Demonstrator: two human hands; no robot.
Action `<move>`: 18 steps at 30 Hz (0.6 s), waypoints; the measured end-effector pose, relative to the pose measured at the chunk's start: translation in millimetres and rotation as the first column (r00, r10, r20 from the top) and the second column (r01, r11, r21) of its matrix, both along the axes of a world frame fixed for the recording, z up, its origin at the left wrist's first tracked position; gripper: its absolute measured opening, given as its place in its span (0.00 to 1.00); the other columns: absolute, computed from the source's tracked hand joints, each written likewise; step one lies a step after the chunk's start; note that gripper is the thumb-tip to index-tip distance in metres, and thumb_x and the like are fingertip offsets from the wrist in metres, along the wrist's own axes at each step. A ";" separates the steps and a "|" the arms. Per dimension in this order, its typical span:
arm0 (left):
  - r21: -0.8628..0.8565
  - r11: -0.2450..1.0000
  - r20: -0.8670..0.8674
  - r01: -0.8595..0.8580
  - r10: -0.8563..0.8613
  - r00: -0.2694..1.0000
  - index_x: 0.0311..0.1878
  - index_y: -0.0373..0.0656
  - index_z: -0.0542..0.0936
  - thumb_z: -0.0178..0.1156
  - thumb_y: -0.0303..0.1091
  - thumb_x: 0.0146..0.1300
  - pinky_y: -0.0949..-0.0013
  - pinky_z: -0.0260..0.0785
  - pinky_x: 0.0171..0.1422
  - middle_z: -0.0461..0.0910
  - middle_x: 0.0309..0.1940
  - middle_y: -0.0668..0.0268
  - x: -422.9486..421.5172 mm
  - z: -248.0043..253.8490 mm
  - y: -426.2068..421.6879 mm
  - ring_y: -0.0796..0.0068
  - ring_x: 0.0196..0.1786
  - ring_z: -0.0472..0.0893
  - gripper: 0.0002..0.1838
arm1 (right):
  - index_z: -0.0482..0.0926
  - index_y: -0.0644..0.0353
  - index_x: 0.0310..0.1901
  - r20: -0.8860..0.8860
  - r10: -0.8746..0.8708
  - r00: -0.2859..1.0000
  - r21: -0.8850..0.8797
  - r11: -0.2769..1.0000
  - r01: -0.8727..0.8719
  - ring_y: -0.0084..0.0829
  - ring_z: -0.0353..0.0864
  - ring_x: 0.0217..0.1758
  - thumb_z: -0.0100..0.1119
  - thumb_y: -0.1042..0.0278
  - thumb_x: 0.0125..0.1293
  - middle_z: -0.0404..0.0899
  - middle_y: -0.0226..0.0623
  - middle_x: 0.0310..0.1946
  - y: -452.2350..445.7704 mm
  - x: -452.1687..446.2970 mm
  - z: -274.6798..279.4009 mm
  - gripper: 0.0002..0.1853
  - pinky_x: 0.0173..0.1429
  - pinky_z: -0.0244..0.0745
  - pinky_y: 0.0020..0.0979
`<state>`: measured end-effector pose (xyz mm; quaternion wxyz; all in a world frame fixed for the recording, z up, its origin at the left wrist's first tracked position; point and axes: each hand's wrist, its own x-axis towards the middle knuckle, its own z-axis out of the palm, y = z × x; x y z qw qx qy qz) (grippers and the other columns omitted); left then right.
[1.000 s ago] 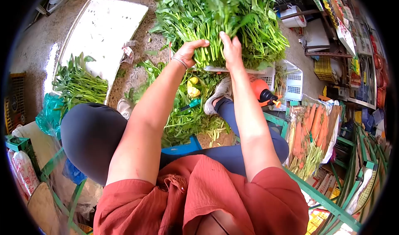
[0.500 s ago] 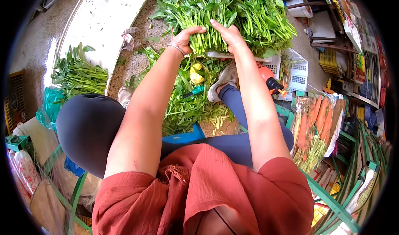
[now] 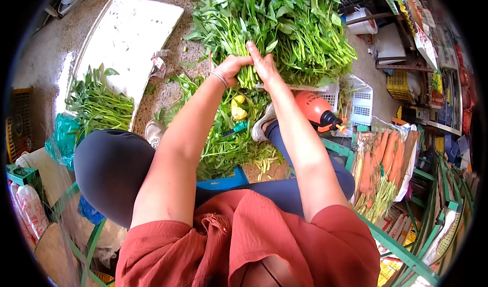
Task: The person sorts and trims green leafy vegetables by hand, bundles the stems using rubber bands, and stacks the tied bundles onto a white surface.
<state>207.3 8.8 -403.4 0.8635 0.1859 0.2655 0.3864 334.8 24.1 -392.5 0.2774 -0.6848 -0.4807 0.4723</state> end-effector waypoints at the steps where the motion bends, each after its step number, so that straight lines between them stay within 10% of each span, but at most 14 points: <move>1: 0.023 1.000 -0.001 0.012 -0.012 1.000 0.44 0.38 0.75 0.59 0.33 0.54 0.67 0.73 0.43 0.78 0.38 0.63 -1.1 3.9 1.0 0.72 0.40 0.78 0.15 | 0.57 0.77 0.56 0.030 -0.009 1.000 -0.029 1.000 0.010 0.42 0.65 0.57 0.60 0.30 0.40 0.63 0.58 0.54 1.9 1.9 -3.2 0.55 0.59 0.62 0.33; 8: 0.303 0.945 -0.226 0.119 -0.049 0.973 0.35 0.39 0.77 0.62 0.25 0.46 0.71 0.70 0.43 0.78 0.33 0.65 -4.1 9.6 6.4 0.75 0.37 0.76 0.10 | 0.65 0.85 0.48 0.140 0.248 0.959 -0.418 0.892 -0.170 0.45 0.71 0.53 0.64 0.28 0.32 0.69 0.62 0.48 -0.8 6.6 73.7 0.58 0.55 0.66 0.42; 13: 0.320 0.940 -0.126 0.121 -0.085 0.988 0.35 0.39 0.77 0.61 0.25 0.46 0.72 0.69 0.43 0.78 0.32 0.66 -8.4 38.3 2.1 0.75 0.36 0.76 0.10 | 0.71 0.82 0.44 -0.055 0.104 0.993 -0.100 0.989 -0.109 0.42 0.72 0.51 0.64 0.34 0.37 0.72 0.59 0.44 -14.2 -2.8 70.7 0.49 0.53 0.67 0.41; 18: 0.155 0.988 0.104 -0.007 -0.010 0.995 0.43 0.42 0.75 0.65 0.41 0.46 0.62 0.71 0.49 0.75 0.43 0.62 -25.5 40.2 -7.3 0.68 0.44 0.76 0.21 | 0.76 0.67 0.19 -0.100 0.080 0.992 0.013 0.997 -0.079 0.29 0.75 0.24 0.65 0.38 0.38 0.76 0.39 0.21 -14.0 -4.9 57.6 0.31 0.30 0.72 0.29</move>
